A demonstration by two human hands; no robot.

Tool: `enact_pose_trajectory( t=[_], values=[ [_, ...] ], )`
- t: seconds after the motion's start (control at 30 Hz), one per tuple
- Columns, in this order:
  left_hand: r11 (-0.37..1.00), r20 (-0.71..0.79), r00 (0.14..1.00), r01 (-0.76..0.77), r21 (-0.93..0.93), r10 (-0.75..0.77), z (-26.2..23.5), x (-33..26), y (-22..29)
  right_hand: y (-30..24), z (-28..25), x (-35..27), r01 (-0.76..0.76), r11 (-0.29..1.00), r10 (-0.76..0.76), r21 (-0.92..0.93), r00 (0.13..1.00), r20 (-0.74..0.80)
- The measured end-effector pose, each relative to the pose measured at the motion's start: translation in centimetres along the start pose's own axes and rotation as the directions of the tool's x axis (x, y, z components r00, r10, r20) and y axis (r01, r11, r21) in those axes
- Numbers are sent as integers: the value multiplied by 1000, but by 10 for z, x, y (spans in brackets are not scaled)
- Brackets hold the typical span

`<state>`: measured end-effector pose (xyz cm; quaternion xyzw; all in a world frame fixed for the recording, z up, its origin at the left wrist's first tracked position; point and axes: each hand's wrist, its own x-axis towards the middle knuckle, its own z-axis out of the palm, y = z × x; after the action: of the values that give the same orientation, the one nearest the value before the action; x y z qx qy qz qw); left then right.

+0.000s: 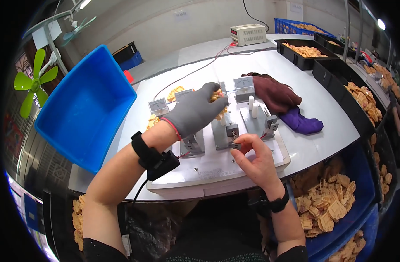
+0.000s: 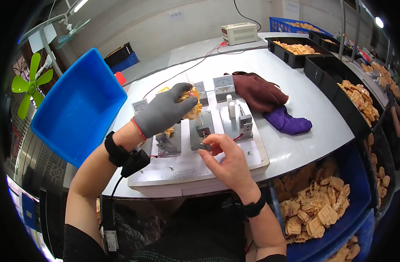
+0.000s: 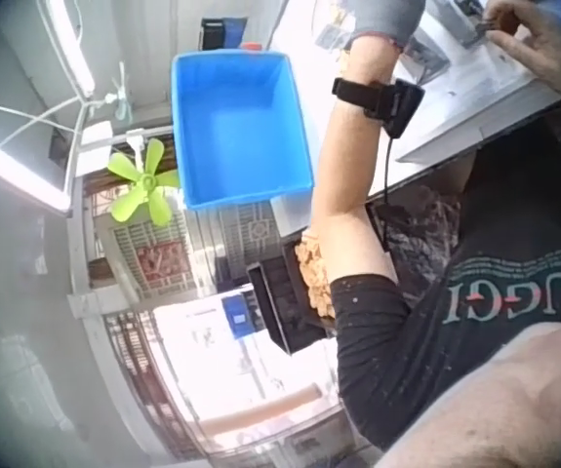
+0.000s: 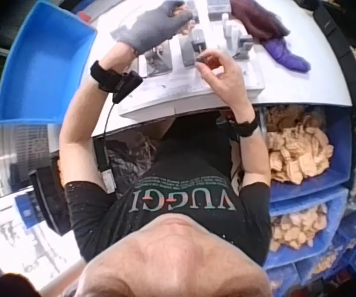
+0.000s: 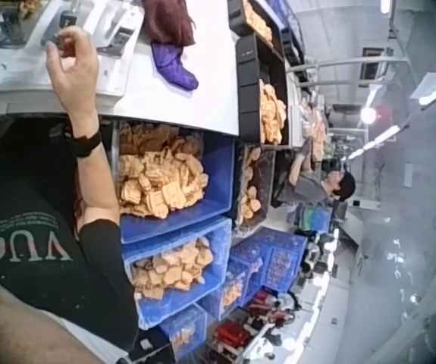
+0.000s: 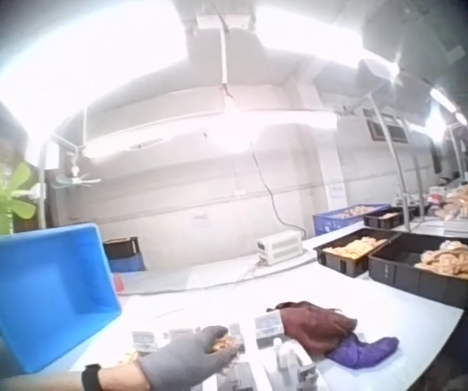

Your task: Placing industrial plastic components into a testing fixture and moving bins of parts.

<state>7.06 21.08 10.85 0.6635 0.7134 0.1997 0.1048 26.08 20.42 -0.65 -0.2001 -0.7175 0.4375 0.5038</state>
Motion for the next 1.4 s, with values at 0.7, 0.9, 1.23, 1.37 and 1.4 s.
enact_pose_trajectory(
  t=[0.7, 0.9, 1.23, 1.37, 1.4],
  values=[
    [981, -202, 970, 100, -169, -134, -54, -117, -101, 19, 6, -11, 62, 984, -100, -169, 969, -226],
    [911, -260, 873, 396, -117, -413, -27, -181, -225, 14, 13, -10, 38, 997, -47, -63, 987, -152],
    [898, -124, 901, 428, 98, -416, -47, -134, -284, 15, 19, -11, -125, 981, 87, -151, 969, -233],
    [969, -124, 963, 244, 35, -238, -63, -61, -286, 11, 16, -16, -148, 975, 105, -163, 962, -251],
    [970, -33, 970, 241, 13, -240, -69, -38, -289, 13, 15, -18, -163, 970, 116, -181, 962, -248]
  ],
)
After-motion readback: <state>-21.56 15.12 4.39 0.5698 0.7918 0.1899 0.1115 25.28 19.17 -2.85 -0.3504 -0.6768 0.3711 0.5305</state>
